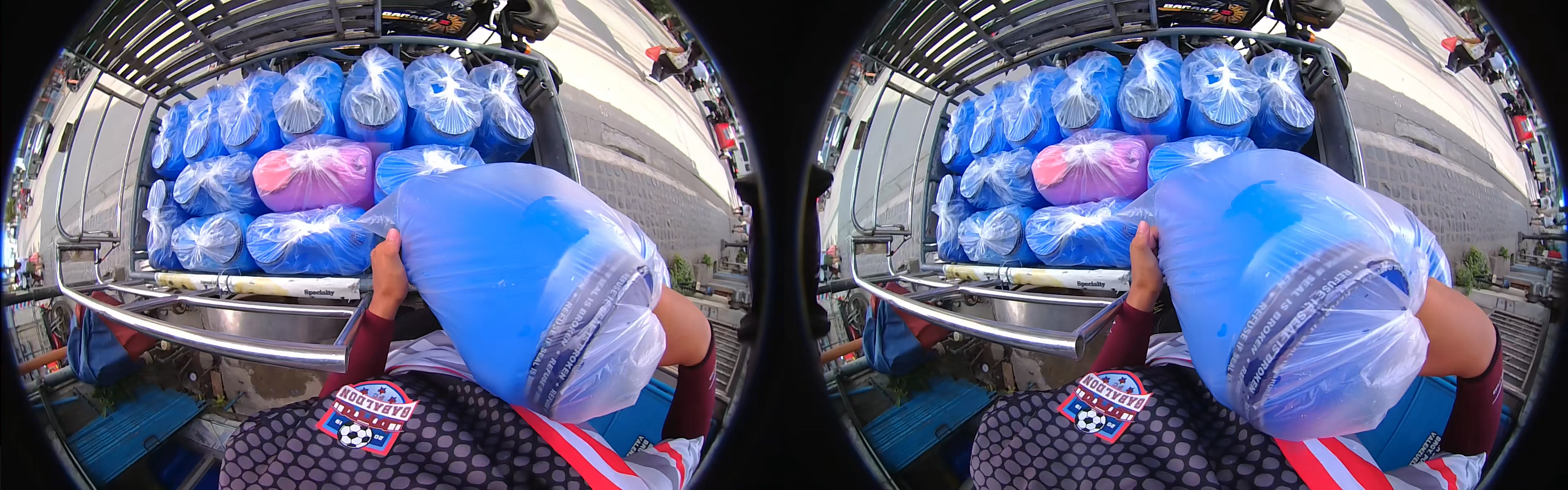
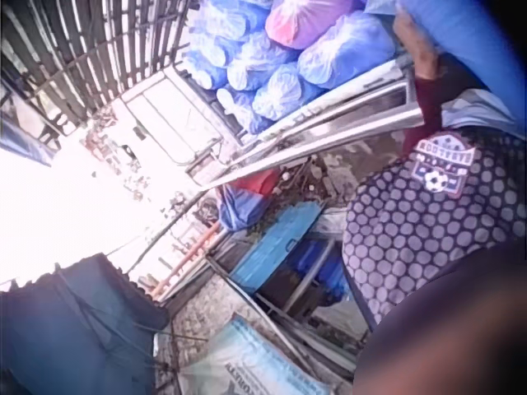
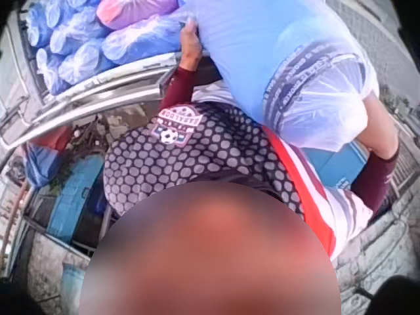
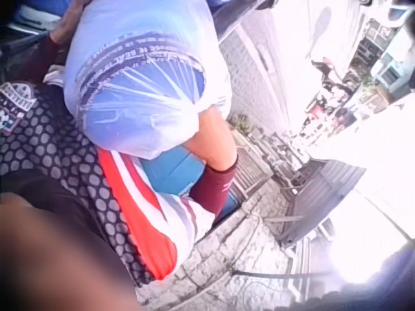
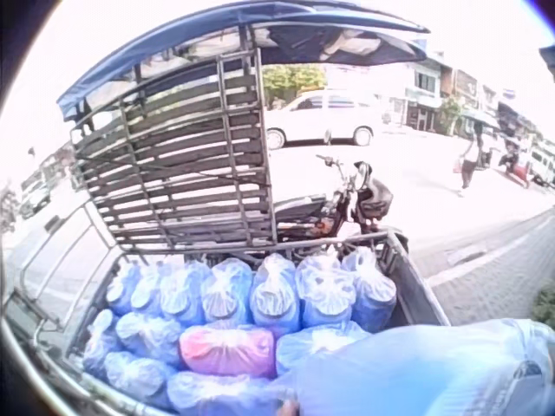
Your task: The person loads plastic-wrapped water containers from a display counter onto a three-wheeled delivery vehicle. They handle blue and pink containers one at a time, placing them into the vehicle's cargo area. The person also folds a blue tarp and places it on the vehicle.
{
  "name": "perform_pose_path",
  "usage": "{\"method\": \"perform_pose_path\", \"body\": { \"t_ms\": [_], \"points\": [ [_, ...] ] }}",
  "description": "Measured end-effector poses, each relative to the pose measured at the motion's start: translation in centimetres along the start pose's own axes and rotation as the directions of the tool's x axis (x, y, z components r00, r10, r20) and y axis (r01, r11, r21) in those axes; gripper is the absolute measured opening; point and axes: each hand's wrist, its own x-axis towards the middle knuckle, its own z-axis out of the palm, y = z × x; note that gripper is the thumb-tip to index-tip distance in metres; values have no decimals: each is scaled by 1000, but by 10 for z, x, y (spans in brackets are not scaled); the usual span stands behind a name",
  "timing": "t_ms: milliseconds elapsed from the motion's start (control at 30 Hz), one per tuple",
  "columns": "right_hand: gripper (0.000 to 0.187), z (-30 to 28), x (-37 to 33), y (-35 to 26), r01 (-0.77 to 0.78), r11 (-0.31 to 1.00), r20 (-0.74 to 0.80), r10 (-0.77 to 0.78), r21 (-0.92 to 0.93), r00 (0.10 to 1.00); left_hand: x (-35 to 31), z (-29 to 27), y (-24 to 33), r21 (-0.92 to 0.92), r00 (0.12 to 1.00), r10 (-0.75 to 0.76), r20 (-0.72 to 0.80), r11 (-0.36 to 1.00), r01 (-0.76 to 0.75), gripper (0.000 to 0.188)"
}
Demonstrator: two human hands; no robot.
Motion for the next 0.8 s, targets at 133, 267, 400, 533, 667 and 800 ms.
{"method": "perform_pose_path", "body": {
  "t_ms": [133,267,400,533,667,800],
  "points": [
    [49,-21,65,56,203,978,151,-209,56,966,-17,-25,-18,65,952,-3,-305,998,24,67],
    [47,-12,115,91,297,941,188,-324,159,927,-10,-35,-46,236,906,-156,-393,936,263,69],
    [40,6,139,129,193,945,213,-252,266,944,13,-32,-27,502,894,-152,-421,782,369,69],
    [39,32,155,175,213,909,119,-270,359,955,20,-29,-37,512,857,-277,-434,707,488,71],
    [31,47,182,216,208,940,127,-249,271,960,27,-30,-55,497,760,-412,-502,582,644,77],
    [26,81,202,236,356,862,0,-381,361,924,31,-35,-69,488,731,-471,-493,546,681,80]
  ]
}}
